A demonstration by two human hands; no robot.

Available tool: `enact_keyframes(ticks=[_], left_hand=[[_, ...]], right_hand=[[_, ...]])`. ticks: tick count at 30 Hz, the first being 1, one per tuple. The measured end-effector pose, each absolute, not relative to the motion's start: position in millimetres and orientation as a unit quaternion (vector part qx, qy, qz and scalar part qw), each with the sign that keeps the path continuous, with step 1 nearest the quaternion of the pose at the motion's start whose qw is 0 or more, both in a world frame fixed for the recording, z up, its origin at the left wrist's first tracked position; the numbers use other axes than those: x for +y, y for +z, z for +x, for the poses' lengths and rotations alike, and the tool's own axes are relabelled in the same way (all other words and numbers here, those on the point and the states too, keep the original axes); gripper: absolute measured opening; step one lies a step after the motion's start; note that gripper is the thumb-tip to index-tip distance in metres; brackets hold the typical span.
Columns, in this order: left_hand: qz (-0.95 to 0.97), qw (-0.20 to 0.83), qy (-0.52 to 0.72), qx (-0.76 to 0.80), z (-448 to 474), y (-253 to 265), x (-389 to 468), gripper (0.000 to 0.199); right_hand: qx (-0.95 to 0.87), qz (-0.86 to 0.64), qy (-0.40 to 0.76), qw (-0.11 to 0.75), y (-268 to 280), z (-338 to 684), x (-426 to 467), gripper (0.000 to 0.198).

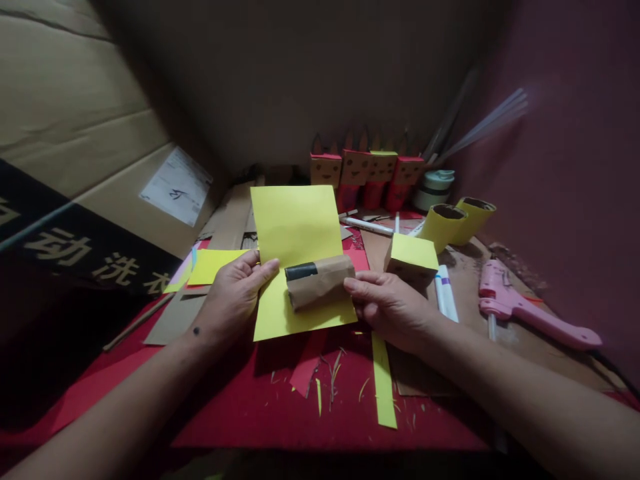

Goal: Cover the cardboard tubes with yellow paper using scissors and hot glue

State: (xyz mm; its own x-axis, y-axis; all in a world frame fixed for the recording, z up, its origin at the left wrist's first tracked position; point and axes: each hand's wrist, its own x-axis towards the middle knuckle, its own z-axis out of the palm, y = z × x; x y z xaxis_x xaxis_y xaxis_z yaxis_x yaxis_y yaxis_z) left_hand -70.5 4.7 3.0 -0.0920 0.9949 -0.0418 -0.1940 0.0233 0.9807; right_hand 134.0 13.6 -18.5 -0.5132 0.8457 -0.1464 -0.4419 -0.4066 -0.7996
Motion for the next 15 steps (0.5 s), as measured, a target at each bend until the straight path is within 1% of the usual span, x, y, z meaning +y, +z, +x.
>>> enact_keyframes(ticks=[4,7,9,11,13,15], left_hand=[[0.416,0.53,0.548,0.496,-69.2,1.8,3.0,0.032],[0.413,0.536,0.541,0.5,-69.9,0.2,2.1,0.029],[0.419,0.519,0.532,0.521,-72.8,-0.5,2.2,0.027],[0.442,0.453,0.522,0.572,-77.4,0.7,1.2,0.028],[0.482,0.332,0.527,0.616,-82.2,4.3,-2.6,0.032],[0.53,0.194,0.545,0.62,-85.4,9.6,-9.2,0.027]], right_hand=[[-0.352,-0.3,0.778,0.425,-19.6,135.0,15.4,0.023],[-0.351,-0.302,0.77,0.44,-20.3,135.1,16.8,0.022],[-0.358,-0.309,0.762,0.443,-20.4,134.6,17.0,0.02],[-0.366,-0.317,0.754,0.443,-20.4,134.1,17.1,0.018],[-0.369,-0.324,0.752,0.439,-20.9,133.8,17.5,0.016],[-0.367,-0.326,0.753,0.438,-22.0,133.6,18.4,0.014]])
